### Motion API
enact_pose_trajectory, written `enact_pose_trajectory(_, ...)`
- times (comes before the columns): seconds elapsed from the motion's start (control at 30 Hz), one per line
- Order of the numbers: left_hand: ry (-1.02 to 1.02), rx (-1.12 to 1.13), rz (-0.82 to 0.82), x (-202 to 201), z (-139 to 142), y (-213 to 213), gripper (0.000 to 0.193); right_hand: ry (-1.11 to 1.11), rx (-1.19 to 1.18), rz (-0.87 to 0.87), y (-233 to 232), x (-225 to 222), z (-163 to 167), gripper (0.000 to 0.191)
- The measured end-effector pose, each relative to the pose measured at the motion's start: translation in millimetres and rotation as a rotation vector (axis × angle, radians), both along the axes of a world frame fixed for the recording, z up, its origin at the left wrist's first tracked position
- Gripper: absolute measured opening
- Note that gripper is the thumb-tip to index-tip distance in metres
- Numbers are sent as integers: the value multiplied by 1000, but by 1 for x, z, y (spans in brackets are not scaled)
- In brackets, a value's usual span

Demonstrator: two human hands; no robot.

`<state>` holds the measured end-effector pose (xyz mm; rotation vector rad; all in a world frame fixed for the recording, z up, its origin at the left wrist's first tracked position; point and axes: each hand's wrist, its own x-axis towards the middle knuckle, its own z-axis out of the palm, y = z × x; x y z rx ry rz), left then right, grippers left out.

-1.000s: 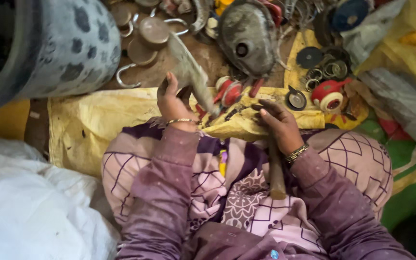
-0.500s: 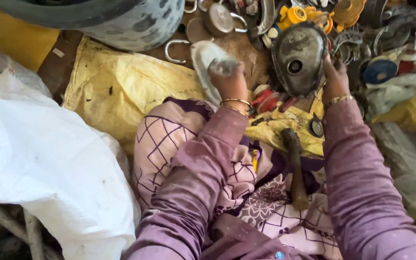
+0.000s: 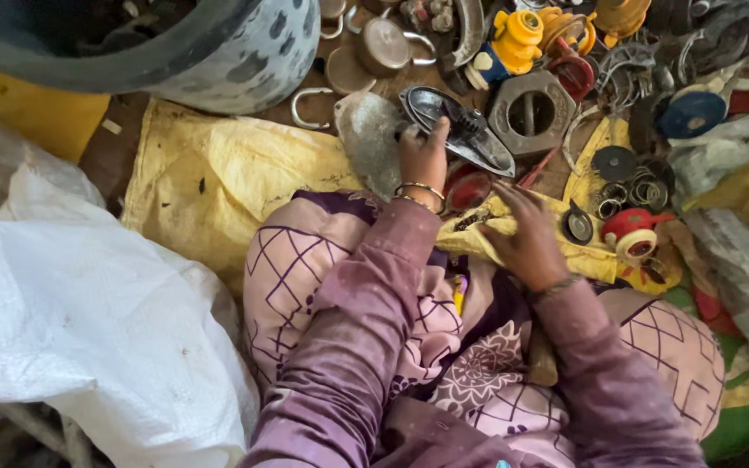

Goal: The person sits on the floor and uses pliers to remove a small metal component from a larger metal housing. They then use a hammer to tap the housing and continue manipulating the internal parts with pliers.

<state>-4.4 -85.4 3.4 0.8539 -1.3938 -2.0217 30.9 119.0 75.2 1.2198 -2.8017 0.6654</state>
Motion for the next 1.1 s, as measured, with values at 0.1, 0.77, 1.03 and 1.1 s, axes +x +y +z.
enact_pose_trajectory(0.1,-116,-183,115,-2,-9,-3,77,-68,28,-112,37,-4,7,62)
enact_pose_trajectory(0.77,-267,-578,-131,-20,-16,17,89,-603,-465,-377,101,-33,-19,36)
enact_pose_trajectory(1.03,-202,-547,-243,-30,-32,1,84,-597,-399,-328,92,-23,-23,34)
enact_pose_trajectory(1.1,-152,-395,-234,-28,-27,3,77,-586,-386,-327,91,-24,-23,34)
